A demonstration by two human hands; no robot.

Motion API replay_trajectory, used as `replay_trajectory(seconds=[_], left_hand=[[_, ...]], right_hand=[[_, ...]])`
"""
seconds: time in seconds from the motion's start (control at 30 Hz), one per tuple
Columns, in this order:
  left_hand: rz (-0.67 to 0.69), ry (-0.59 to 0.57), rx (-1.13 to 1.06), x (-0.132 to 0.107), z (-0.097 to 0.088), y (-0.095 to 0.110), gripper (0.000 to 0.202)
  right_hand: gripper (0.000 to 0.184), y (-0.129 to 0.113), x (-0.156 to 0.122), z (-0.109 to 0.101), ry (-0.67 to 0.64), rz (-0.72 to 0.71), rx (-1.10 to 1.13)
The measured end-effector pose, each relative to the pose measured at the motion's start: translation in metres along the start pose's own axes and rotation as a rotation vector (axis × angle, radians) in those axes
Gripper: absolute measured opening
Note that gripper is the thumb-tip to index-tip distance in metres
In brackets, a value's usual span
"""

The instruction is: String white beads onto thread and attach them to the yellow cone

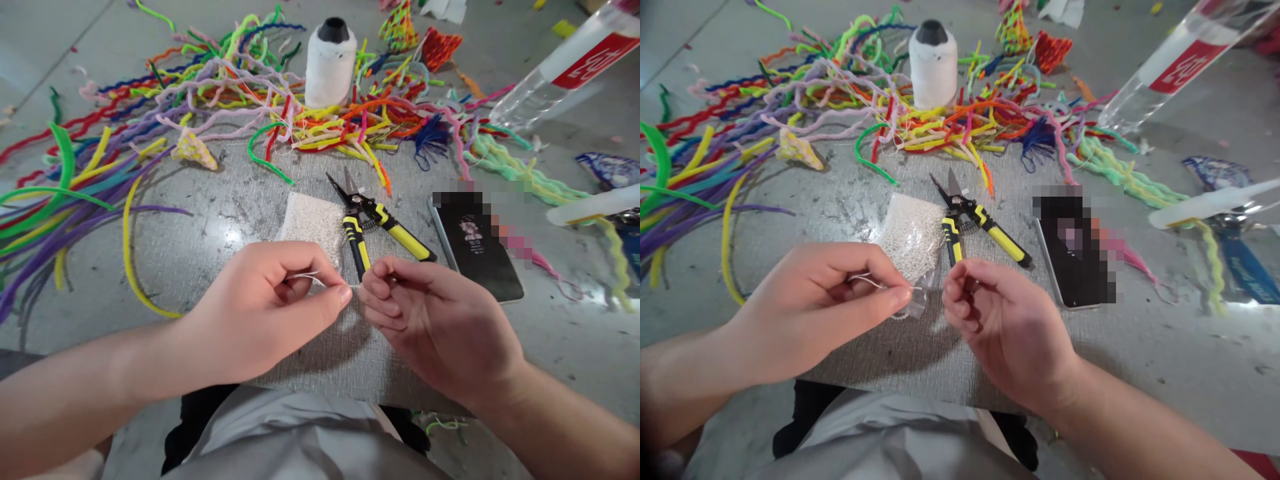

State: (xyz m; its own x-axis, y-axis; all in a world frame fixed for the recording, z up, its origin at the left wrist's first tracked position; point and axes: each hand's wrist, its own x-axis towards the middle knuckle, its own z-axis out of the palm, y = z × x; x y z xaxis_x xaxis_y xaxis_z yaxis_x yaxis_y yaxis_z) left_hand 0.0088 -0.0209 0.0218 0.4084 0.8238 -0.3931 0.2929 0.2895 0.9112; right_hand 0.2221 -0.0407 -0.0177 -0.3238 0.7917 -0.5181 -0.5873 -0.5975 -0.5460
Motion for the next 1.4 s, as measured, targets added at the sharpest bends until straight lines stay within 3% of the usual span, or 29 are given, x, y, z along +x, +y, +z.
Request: replay_trajectory(seconds=[0.17, 0.37, 0.5, 0.63, 0.83, 0.97, 1.07, 1.23, 1.4], left_hand=[[-0.138, -0.090, -0.080, 0.002, -0.002, 0.003, 0.014], [-0.267, -0.206, -0.155, 0.005, -0.003, 0.006, 0.016], [-0.317, -0.218, -0.146, 0.005, -0.003, 0.009, 0.014], [-0.294, -0.204, -0.095, 0.007, -0.004, 0.010, 0.014], [-0.233, -0.195, -0.074, 0.009, -0.003, 0.007, 0.017], [-0.223, -0.159, -0.087, 0.004, -0.001, 0.006, 0.028], [-0.220, -0.139, -0.050, 0.000, 0.001, 0.007, 0.025], [-0.079, -0.103, 0.063, -0.001, 0.004, 0.005, 0.023], [0.277, -0.054, 0.292, -0.002, 0.006, 0.002, 0.024]], right_hand=[[0.010, 0.004, -0.008, 0.000, -0.103, -0.126, -0.177], [0.009, 0.008, -0.020, 0.006, -0.081, -0.314, -0.523], [0.005, 0.006, -0.022, 0.012, -0.071, -0.454, -0.736], [0.012, 0.005, -0.020, 0.010, -0.060, -0.394, -0.808], [0.029, 0.015, -0.016, -0.002, -0.070, -0.286, -0.670], [0.039, 0.017, -0.016, -0.006, -0.055, -0.353, -0.779], [0.037, 0.015, -0.017, -0.004, -0.010, -0.450, -0.921], [0.037, 0.014, -0.019, 0.000, 0.009, -0.559, -0.993], [0.049, 0.018, -0.017, -0.003, -0.029, -0.434, -0.783]])
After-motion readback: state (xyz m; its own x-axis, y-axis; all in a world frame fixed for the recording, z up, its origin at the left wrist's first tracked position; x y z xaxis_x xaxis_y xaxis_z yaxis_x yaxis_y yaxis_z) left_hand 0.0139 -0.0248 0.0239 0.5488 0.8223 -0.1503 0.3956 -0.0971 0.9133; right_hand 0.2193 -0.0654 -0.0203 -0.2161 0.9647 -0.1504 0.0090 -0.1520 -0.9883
